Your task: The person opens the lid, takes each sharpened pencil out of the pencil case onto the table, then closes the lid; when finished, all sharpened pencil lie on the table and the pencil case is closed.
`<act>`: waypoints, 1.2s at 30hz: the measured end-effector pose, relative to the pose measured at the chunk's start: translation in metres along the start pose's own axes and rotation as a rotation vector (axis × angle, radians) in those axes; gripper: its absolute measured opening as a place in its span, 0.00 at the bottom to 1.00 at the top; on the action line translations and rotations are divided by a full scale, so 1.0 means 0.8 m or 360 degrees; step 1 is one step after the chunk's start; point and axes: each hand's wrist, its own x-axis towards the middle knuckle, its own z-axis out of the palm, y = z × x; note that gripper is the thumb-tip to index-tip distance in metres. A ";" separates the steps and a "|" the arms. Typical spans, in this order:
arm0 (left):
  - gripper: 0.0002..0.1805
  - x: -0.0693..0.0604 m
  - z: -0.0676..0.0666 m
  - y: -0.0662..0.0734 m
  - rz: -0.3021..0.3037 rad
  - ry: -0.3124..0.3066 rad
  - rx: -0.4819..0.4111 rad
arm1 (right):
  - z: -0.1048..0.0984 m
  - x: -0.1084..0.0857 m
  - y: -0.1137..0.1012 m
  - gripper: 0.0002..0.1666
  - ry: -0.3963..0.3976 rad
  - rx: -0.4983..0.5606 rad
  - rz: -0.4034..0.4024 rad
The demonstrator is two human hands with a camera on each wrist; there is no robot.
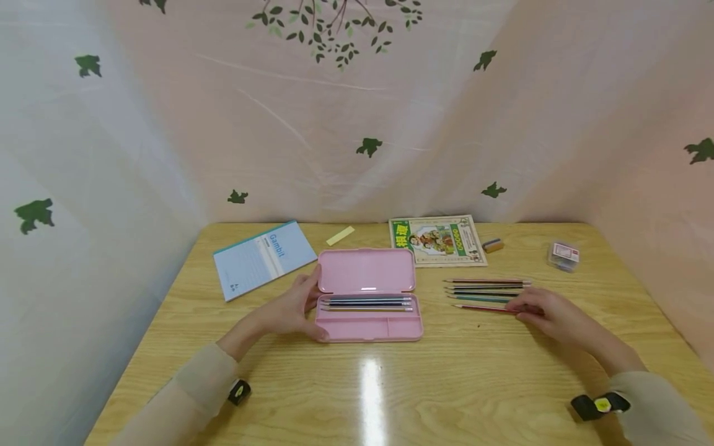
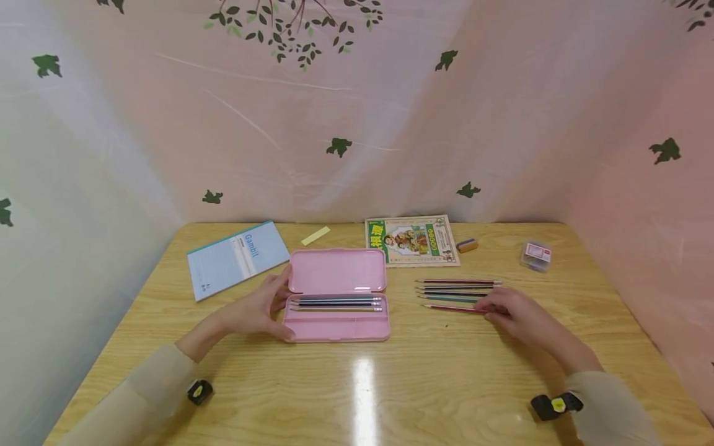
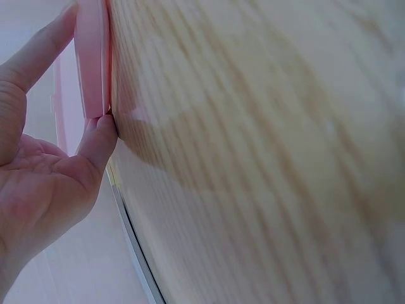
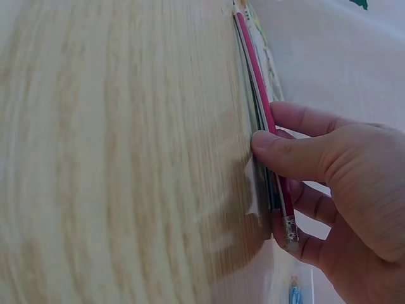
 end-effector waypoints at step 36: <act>0.79 0.000 0.000 -0.001 0.0005 0.0007 0.0052 | -0.001 0.008 0.003 0.20 0.0052 -0.0129 0.0007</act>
